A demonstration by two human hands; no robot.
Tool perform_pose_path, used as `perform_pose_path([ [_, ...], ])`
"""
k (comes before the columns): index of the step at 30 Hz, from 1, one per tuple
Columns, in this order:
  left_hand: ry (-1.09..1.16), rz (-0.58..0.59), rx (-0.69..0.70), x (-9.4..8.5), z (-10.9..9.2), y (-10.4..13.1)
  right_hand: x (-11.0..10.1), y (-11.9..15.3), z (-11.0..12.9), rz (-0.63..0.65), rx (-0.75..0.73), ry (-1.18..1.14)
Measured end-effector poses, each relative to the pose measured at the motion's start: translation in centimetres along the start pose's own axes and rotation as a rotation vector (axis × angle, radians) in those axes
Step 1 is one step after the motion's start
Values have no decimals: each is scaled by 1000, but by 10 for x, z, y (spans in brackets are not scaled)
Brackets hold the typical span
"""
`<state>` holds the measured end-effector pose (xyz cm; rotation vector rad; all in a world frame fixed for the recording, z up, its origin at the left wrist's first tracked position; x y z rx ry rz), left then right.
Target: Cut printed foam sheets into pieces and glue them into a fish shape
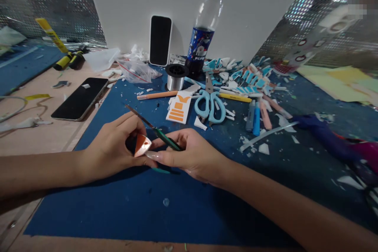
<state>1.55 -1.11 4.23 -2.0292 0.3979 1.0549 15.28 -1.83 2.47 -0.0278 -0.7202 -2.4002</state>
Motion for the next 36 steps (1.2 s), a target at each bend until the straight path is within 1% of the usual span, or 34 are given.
perform_pose_path([
  [4,34,26,15,0,-1,0,-5,2,-2,-51,66,14],
  [7,75,46,36,1,-3,2,-9,3,-2,-64,71,9],
  [12,135,47,36,1,-3,6,-16,3,-1,-92,90,-31],
  [18,96,95,149,1,-6,5,-20,5,0,-93,147,30],
  [21,54,64,174,0,-7,5,-23,6,-1,-108,158,44],
  [27,25,62,133,0,-6,5,-24,5,-3,-49,106,56],
  [32,-55,10,191,-2,-7,5,-23,3,-3,-69,113,56],
  [36,-64,15,216,-3,-8,5,-21,4,-2,-93,120,57],
])
Point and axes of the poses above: each hand's wrist, its own y-axis away from the middle knuckle, its own x-axis out of the palm, z = x × y, the point moved 5 cm from there along -y, towards the middle knuckle, and after that the axes turned 8 degrees about x, right-handed, at the moved point
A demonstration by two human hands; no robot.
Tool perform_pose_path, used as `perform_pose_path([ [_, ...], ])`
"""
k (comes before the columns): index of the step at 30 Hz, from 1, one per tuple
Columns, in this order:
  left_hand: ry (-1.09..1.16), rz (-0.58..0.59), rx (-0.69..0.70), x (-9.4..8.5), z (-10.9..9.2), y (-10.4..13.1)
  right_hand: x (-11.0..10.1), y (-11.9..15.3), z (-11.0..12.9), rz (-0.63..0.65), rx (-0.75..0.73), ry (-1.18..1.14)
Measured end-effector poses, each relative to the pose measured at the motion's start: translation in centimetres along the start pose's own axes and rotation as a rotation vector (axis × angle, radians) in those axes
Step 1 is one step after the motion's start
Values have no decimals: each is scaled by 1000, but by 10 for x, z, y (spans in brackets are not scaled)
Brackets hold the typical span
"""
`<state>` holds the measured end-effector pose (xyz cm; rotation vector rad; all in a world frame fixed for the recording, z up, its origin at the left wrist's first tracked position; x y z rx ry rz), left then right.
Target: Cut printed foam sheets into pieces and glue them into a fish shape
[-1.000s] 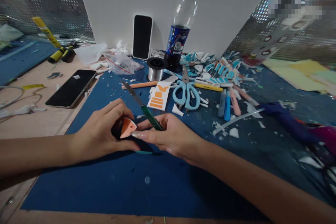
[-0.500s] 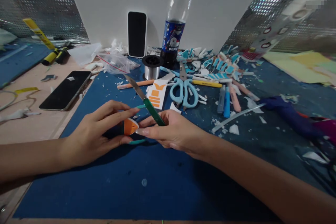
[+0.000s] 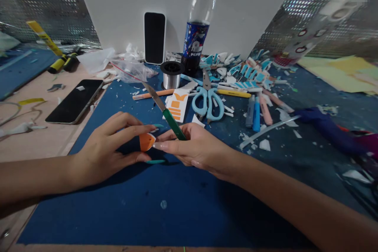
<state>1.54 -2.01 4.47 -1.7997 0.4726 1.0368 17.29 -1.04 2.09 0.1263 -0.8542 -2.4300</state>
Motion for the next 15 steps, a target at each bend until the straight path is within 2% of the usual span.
perform_pose_path([
  [6,47,-10,8,0,1,-2,2,0,1,-1,-41,-21],
  [9,130,-52,-24,-3,3,-3,0,1,3,3,-122,11],
  [12,252,-105,-112,-7,7,-2,-10,6,9,-90,-295,112],
  [15,343,-162,-194,-10,10,-1,-20,14,16,-223,-544,389],
])
Point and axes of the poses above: each hand's wrist, its own y-axis away from the middle knuckle, its own x-axis out of the palm, z = x × y, the point moved 5 cm from there along -y, towards the middle knuckle, and after that the axes turned 8 degrees about x, right-handed, at the moved point
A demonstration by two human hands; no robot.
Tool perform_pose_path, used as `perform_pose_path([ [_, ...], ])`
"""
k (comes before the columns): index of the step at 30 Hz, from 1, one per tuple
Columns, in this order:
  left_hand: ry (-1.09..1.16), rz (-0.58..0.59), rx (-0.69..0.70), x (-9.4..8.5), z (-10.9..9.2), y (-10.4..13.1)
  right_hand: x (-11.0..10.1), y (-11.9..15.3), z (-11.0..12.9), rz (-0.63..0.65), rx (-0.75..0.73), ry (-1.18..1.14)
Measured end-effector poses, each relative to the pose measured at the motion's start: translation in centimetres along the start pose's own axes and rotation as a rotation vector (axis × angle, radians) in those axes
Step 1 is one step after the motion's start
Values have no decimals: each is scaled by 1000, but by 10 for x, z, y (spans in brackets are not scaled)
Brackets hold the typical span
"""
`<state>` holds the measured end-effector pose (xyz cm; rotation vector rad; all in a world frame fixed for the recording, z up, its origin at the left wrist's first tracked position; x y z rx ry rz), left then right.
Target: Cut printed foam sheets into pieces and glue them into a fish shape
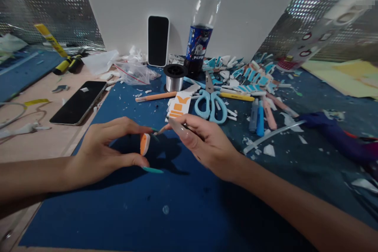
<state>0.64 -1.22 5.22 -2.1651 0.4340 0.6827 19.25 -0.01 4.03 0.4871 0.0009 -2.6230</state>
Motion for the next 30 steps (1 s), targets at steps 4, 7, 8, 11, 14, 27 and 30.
perform_pose_path([
  [4,74,-51,-85,-2,3,1,-6,2,5,-111,-315,432],
  [7,101,-54,-152,-2,6,1,-3,2,8,-122,-450,580],
  [8,116,-50,-178,-2,6,1,-1,2,8,-107,-468,616],
  [11,170,-26,-251,0,8,2,3,2,10,-93,-479,692],
  [14,202,-23,-266,0,8,2,3,4,14,-134,-508,710],
  [27,119,-55,-166,-2,4,2,5,8,20,-195,-562,837],
  [30,105,-44,-139,-2,2,1,6,8,20,-210,-570,834],
])
Point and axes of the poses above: each hand's wrist, its own y-axis away from the middle knuckle, its own x-axis out of the palm, z = x × y, the point moved 5 cm from there along -y, towards the middle knuckle, and after that the axes turned 8 degrees about x, right-handed, at the moved point
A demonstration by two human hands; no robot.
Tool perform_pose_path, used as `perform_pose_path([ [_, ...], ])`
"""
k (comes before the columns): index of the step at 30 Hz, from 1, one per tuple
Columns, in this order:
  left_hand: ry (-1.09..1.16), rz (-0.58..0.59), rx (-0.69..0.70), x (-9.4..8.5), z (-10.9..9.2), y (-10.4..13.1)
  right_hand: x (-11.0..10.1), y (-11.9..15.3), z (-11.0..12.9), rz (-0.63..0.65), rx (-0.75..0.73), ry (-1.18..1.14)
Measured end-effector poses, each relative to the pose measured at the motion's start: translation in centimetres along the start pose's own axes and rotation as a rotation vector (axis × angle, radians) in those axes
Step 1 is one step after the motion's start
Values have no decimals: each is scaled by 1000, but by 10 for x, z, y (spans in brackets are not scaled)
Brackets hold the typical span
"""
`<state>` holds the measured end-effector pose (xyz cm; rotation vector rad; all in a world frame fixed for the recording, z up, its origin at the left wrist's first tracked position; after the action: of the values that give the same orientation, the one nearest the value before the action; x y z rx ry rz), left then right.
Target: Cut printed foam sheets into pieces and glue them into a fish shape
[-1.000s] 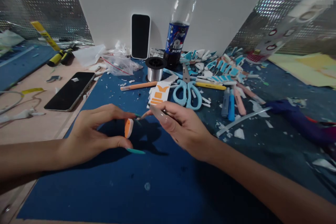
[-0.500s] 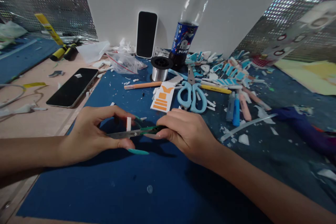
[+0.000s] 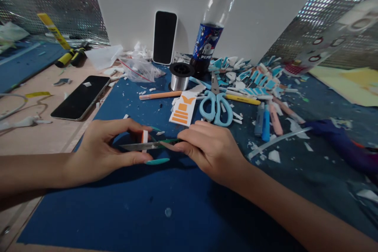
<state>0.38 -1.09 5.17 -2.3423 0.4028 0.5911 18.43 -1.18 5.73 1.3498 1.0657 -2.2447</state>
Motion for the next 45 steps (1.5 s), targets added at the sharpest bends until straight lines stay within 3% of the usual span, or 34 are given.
perform_pose_path([
  [13,110,24,-123,2,11,4,-1,1,-1,-47,-19,-35],
  [22,134,13,-74,3,8,3,0,1,2,-81,-33,-32],
  [45,120,-9,-104,1,10,6,1,1,1,-108,-26,-31],
])
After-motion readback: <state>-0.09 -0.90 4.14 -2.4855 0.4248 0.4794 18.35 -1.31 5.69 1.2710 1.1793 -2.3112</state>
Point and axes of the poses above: each hand's wrist, its own y-axis away from the middle knuckle, its own x-axis out of the palm, z = x × y, the point moved 5 cm from there along -y, towards the middle knuckle, and after that the axes turned 8 degrees about x, right-handed, at the moved point
